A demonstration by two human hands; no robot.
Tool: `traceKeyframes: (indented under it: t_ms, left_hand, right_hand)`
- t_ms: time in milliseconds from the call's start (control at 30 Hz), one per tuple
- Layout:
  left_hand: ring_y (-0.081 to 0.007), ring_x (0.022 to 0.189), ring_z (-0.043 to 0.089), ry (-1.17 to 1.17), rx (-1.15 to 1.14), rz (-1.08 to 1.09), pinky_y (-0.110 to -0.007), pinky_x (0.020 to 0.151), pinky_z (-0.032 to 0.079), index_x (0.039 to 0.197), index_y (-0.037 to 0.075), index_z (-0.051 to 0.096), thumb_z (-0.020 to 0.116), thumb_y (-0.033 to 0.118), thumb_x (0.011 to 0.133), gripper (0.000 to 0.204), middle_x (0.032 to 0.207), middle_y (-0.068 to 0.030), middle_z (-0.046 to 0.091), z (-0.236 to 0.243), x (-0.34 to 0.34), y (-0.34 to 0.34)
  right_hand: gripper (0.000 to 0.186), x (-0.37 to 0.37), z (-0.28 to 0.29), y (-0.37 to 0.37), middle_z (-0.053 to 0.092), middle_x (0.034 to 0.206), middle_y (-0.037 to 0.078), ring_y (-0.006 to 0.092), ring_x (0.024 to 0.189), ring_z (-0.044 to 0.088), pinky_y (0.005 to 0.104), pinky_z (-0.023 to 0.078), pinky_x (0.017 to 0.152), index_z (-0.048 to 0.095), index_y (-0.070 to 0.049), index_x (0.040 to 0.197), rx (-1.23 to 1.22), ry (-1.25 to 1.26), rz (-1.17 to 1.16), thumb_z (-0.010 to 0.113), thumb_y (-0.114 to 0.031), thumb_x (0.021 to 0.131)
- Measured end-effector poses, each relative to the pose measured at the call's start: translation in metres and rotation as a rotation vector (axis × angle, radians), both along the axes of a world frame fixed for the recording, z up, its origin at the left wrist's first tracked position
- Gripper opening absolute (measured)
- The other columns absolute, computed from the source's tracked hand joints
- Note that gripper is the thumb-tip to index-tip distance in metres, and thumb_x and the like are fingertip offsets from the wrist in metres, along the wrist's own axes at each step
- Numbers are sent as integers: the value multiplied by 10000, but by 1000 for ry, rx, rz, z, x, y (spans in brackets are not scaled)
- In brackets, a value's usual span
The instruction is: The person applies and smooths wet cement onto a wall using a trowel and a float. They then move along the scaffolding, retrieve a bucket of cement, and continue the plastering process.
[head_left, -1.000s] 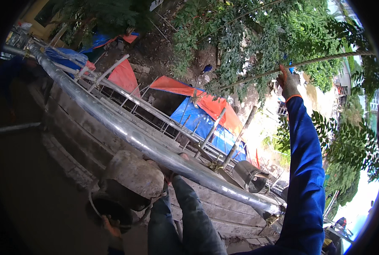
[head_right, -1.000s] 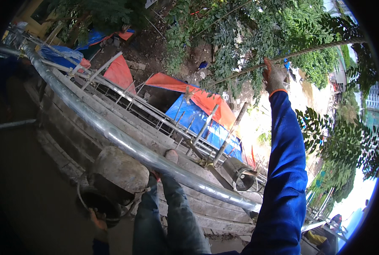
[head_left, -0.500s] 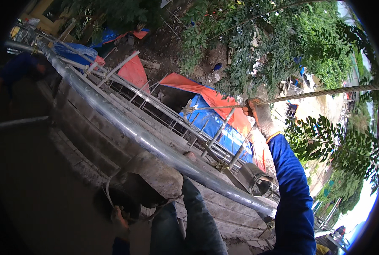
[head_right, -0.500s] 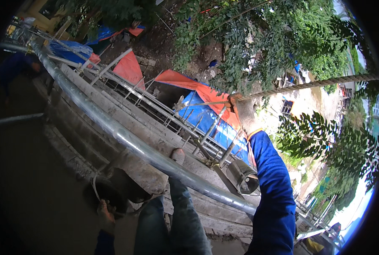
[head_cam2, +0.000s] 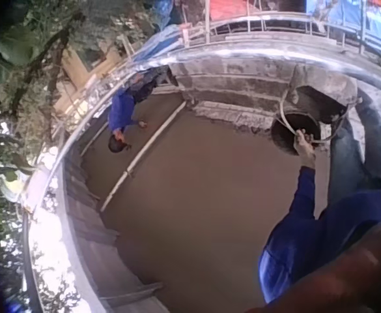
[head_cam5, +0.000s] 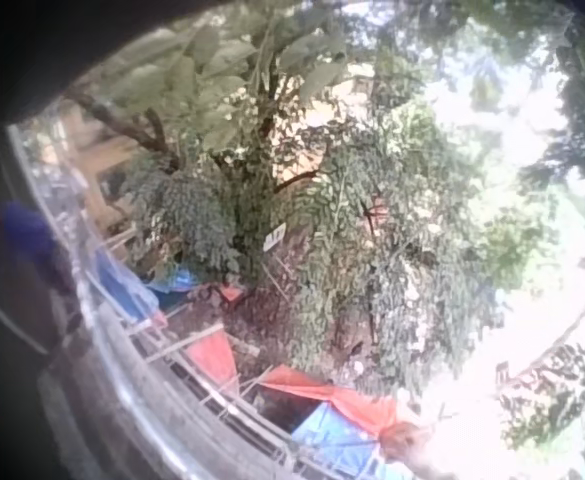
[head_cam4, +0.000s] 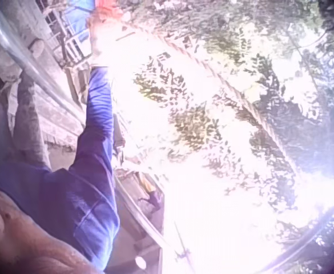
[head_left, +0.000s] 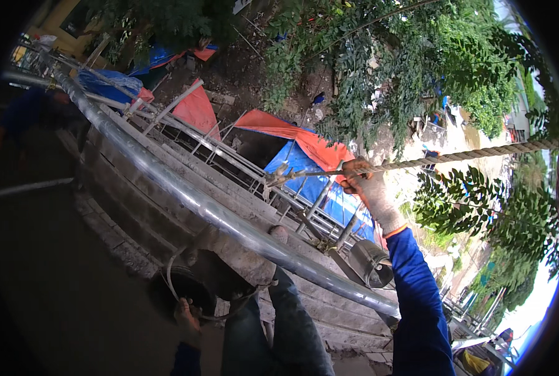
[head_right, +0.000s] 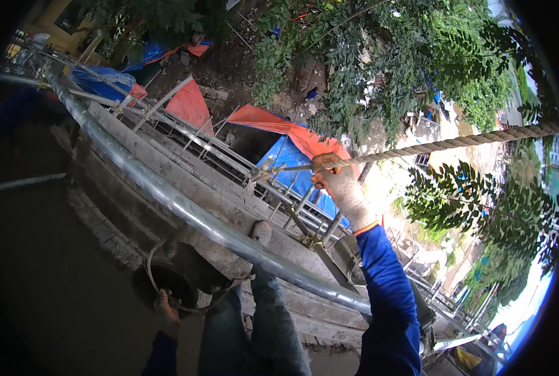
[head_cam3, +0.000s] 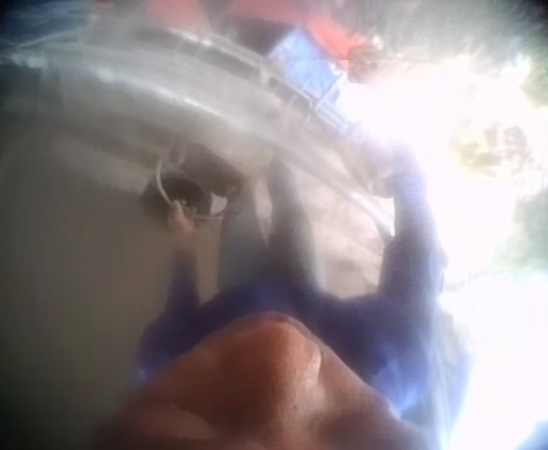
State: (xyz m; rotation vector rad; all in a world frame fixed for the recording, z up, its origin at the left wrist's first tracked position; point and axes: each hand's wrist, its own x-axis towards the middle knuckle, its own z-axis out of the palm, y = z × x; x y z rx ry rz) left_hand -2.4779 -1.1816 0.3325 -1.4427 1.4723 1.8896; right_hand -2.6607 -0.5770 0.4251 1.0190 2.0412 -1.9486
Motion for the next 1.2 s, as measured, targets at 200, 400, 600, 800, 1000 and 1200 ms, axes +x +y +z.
traceKeyframes:
  t_ms: [200,400,600,800,1000,1200]
  left_hand:
    - [-163,727,539,-30,-150,-16,-374,699,488,1060,104,594,644,267,943,207,977,-33,602,27,-5,15]
    - [-155,723,540,-70,-87,8,-351,669,471,1075,89,589,625,290,965,232,972,-27,595,18,-2,22]
    - [-146,658,523,-66,-240,27,-355,622,466,1036,71,600,637,307,954,252,890,-12,574,21,8,22]
    - [-200,788,540,-65,-102,3,-401,713,497,1015,87,618,635,328,954,249,944,-37,569,-15,22,3]
    - [-145,779,565,0,-94,-98,-353,702,545,1155,92,604,617,297,971,276,956,-9,582,-15,-4,18]
    - [-155,770,581,81,65,-234,-354,712,547,1139,52,614,636,244,968,258,887,-25,563,-23,-55,67]
  right_hand:
    - [77,-1,-43,-26,648,854,75,158,798,621,300,513,700,642,3,943,653,209,741,572,15,912]
    - [134,21,60,-24,689,870,111,202,781,662,327,539,690,670,-3,1010,564,96,449,586,-20,907]
    - [276,31,135,9,650,1168,135,229,1068,631,340,491,932,581,-4,1224,328,316,47,559,-134,981]
    - [223,-7,-70,43,663,1069,113,202,1062,591,317,461,922,586,-5,1118,371,136,440,574,-177,976]
    - [312,36,-127,26,604,1093,81,178,992,564,343,420,996,528,16,1129,-112,317,164,576,-262,997]
    - [264,41,-2,30,623,1058,66,157,949,617,348,524,875,522,-77,1069,115,179,-90,535,-335,1014]
